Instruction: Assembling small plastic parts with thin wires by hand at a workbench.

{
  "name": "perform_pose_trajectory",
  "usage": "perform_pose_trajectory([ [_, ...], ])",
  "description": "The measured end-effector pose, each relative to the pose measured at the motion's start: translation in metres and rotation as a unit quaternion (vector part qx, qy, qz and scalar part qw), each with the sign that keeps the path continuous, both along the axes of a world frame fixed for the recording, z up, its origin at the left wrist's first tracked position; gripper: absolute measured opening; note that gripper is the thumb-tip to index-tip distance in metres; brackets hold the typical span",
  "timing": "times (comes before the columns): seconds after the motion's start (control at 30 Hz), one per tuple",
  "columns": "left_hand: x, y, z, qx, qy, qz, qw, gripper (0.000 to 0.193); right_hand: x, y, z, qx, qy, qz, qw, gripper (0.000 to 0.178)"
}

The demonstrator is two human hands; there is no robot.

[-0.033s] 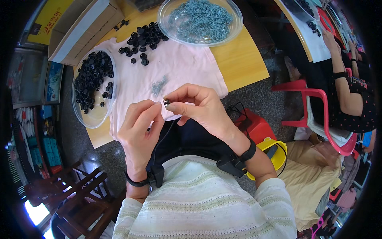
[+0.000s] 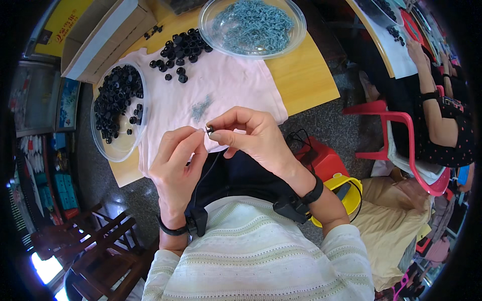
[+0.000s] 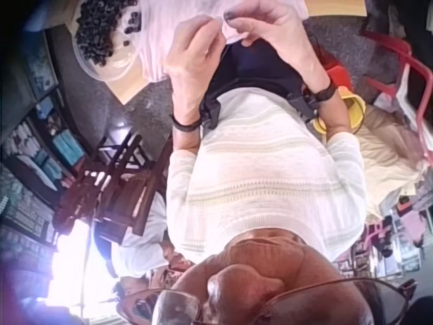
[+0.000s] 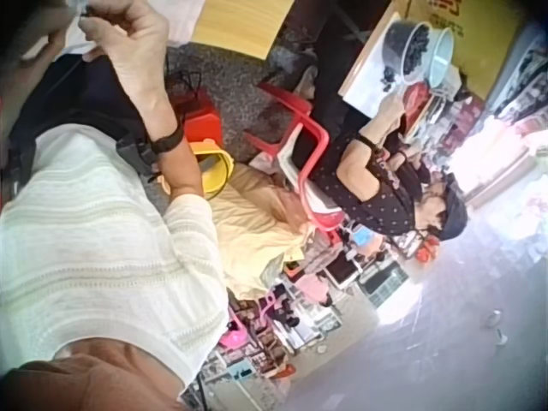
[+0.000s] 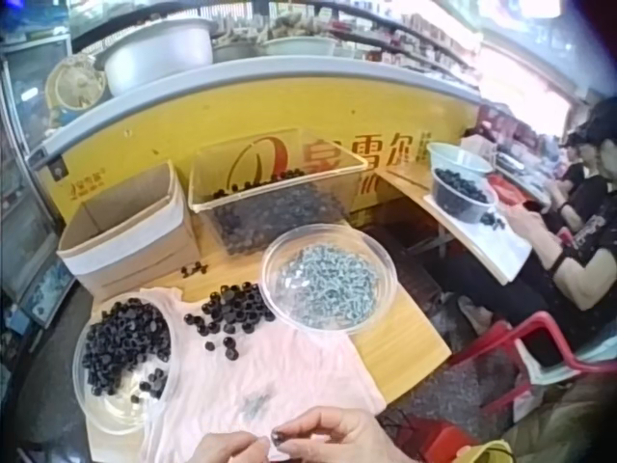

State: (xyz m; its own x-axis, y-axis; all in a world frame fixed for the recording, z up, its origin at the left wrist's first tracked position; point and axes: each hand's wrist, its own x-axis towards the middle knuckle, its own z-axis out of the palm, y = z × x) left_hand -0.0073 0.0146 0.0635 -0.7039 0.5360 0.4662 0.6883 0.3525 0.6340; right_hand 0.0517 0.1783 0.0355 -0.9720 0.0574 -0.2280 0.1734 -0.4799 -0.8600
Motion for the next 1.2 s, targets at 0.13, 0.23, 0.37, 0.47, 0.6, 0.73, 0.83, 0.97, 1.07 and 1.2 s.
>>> perform_pose_trajectory([
  [0.13,-0.001,0.001,-0.010,0.022,-0.031,-0.020,0.999,0.026,0.002,-0.001,-0.002,0.039,0.013,-0.018,0.999,0.022],
  [0.23,0.000,0.006,-0.008,0.024,-0.087,0.008,0.996,0.023,0.003,0.000,-0.002,0.011,0.020,-0.026,0.999,0.022],
  [0.37,-0.007,0.010,-0.013,0.023,-0.066,0.001,0.998,0.025,0.000,0.005,-0.002,0.000,0.008,-0.035,0.999,0.021],
  [0.47,-0.023,0.015,-0.016,0.036,-0.055,-0.026,0.998,0.025,-0.005,0.010,-0.005,-0.002,-0.009,-0.053,0.999,0.020],
  [0.6,-0.059,0.023,-0.021,-0.044,-0.104,0.107,0.988,0.025,-0.012,0.013,-0.012,0.011,-0.017,-0.081,0.997,0.017],
  [0.73,-0.086,0.026,-0.029,-0.063,-0.083,0.145,0.984,0.024,-0.015,0.015,-0.017,0.060,-0.001,-0.089,0.994,0.016],
  [0.83,-0.095,0.034,-0.035,-0.081,-0.089,0.163,0.979,0.024,-0.017,0.016,-0.022,0.068,-0.002,-0.098,0.993,0.017],
  [0.97,-0.101,0.039,-0.046,-0.099,-0.024,0.177,0.979,0.024,-0.017,0.016,-0.025,0.064,0.001,-0.094,0.994,0.018],
  [1.07,-0.104,0.042,-0.051,-0.081,-0.018,0.183,0.980,0.022,-0.017,0.016,-0.025,0.072,0.015,-0.086,0.994,0.018],
  [1.2,-0.100,0.038,-0.045,-0.093,0.048,0.165,0.981,0.019,-0.016,0.016,-0.019,0.067,0.000,-0.085,0.994,0.018],
])
